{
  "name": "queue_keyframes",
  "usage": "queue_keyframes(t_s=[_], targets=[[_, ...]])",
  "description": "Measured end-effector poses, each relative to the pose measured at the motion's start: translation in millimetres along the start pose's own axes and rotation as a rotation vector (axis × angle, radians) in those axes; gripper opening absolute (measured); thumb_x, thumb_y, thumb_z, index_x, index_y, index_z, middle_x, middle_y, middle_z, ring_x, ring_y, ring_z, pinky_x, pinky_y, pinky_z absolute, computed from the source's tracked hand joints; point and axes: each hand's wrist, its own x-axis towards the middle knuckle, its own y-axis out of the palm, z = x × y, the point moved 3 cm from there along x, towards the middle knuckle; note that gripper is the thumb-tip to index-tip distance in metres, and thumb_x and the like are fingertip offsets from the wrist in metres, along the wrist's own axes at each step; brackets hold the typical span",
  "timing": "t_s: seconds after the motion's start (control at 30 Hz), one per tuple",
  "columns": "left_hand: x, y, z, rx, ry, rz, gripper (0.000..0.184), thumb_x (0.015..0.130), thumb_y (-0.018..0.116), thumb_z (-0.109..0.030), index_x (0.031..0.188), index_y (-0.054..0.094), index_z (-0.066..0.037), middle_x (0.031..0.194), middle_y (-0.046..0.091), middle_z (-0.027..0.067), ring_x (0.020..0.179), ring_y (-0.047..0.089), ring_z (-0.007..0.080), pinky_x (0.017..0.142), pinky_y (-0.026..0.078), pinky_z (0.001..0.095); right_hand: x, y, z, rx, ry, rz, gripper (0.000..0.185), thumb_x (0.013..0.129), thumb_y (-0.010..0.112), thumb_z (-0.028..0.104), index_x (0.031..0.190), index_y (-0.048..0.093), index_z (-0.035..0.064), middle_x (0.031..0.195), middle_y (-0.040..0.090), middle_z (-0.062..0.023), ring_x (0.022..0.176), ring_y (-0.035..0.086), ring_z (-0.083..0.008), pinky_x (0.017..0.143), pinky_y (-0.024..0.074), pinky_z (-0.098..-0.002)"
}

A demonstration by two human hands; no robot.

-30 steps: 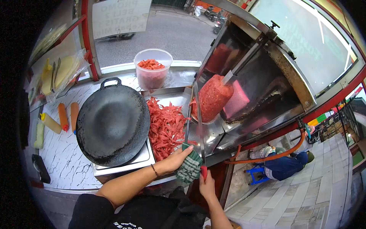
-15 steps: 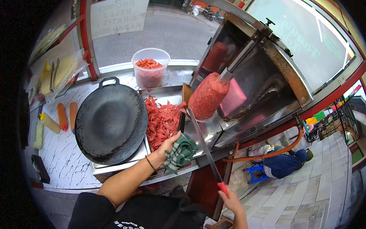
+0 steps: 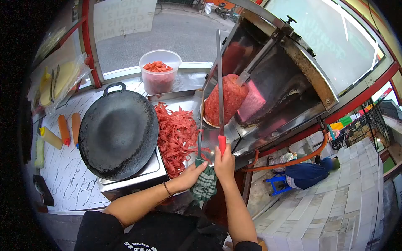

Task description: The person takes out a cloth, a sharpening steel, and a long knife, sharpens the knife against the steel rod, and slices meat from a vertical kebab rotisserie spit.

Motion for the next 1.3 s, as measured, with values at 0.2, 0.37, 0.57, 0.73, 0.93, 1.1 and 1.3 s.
queue_keyframes(t_s=[0.2,0.37,0.57,0.73,0.93,1.1,1.3], targets=[[-0.4,-6.5,-30.3,-0.150,-0.192,0.044,0.045,0.102,0.042,-0.044,0.097,0.056,-0.001,0.084,0.063,0.0036,0.079,0.058,0.0117,0.076,0.048,0.0303,-92.4,16.6,-79.9,0.113,0.017,0.113,0.032,0.095,0.053,0.016,0.124,0.049,0.0029,0.100,0.065,-0.0225,0.100,0.065,-0.0382,0.079,0.0496,-0.0421],[3.4,-2.1,-33.6,-0.058,-0.170,0.015,0.047,0.101,0.043,-0.045,0.091,0.059,-0.002,0.083,0.064,0.0033,0.078,0.058,0.0114,0.075,0.049,0.0302,-51.0,8.5,-59.4,0.162,0.146,0.261,0.033,0.093,0.053,0.009,0.126,0.048,0.0066,0.101,0.067,-0.0215,0.104,0.065,-0.0369,0.083,0.0505,-0.0398],[13.6,-6.2,-38.8,-0.116,-0.204,-0.023,0.045,0.101,0.043,-0.045,0.094,0.059,-0.003,0.084,0.063,0.0025,0.077,0.058,0.0101,0.073,0.049,0.0290,-133.1,1.8,-90.9,-0.050,0.152,0.224,0.037,0.093,0.054,0.010,0.130,0.047,0.0064,0.107,0.064,-0.0263,0.108,0.060,-0.0416,0.085,0.0499,-0.0414],[17.1,0.4,-40.6,-0.358,-0.251,-0.043,0.048,0.101,0.042,-0.046,0.094,0.062,-0.004,0.085,0.068,0.0048,0.074,0.065,0.0146,0.070,0.052,0.0293,-68.8,-8.2,-54.0,-0.090,0.013,0.175,0.016,0.093,0.054,0.012,0.103,0.048,0.0014,0.085,0.061,-0.0304,0.088,0.057,-0.0505,0.066,0.0459,-0.0512],[21.8,-19.4,-45.8,-0.833,-0.390,0.098,0.052,0.096,0.046,-0.054,0.091,0.065,-0.006,0.085,0.070,0.0080,0.071,0.067,0.0201,0.070,0.056,0.0329,-122.8,-125.9,-60.3,-0.260,0.047,0.350,0.027,0.092,0.059,0.020,0.112,0.052,0.0035,0.086,0.062,-0.0249,0.085,0.059,-0.0465,0.072,0.0464,-0.0474],[18.4,-25.6,-46.7,-0.816,-0.379,0.004,0.052,0.097,0.045,-0.054,0.093,0.065,-0.006,0.084,0.070,0.0076,0.068,0.067,0.0201,0.063,0.056,0.0334,-107.1,-181.9,-42.6,-0.437,0.317,0.529,0.028,0.091,0.060,0.022,0.110,0.053,0.0027,0.094,0.063,-0.0285,0.092,0.060,-0.0470,0.075,0.0462,-0.0484],[19.6,-40.3,-38.3,-0.815,-0.353,0.063,0.056,0.096,0.043,-0.057,0.095,0.065,-0.006,0.083,0.069,0.0090,0.066,0.067,0.0216,0.059,0.057,0.0333,-106.2,-209.3,-41.4,-0.425,0.194,0.538,0.026,0.091,0.060,0.021,0.108,0.052,0.0025,0.085,0.061,-0.0293,0.085,0.058,-0.0498,0.070,0.0446,-0.0501]])
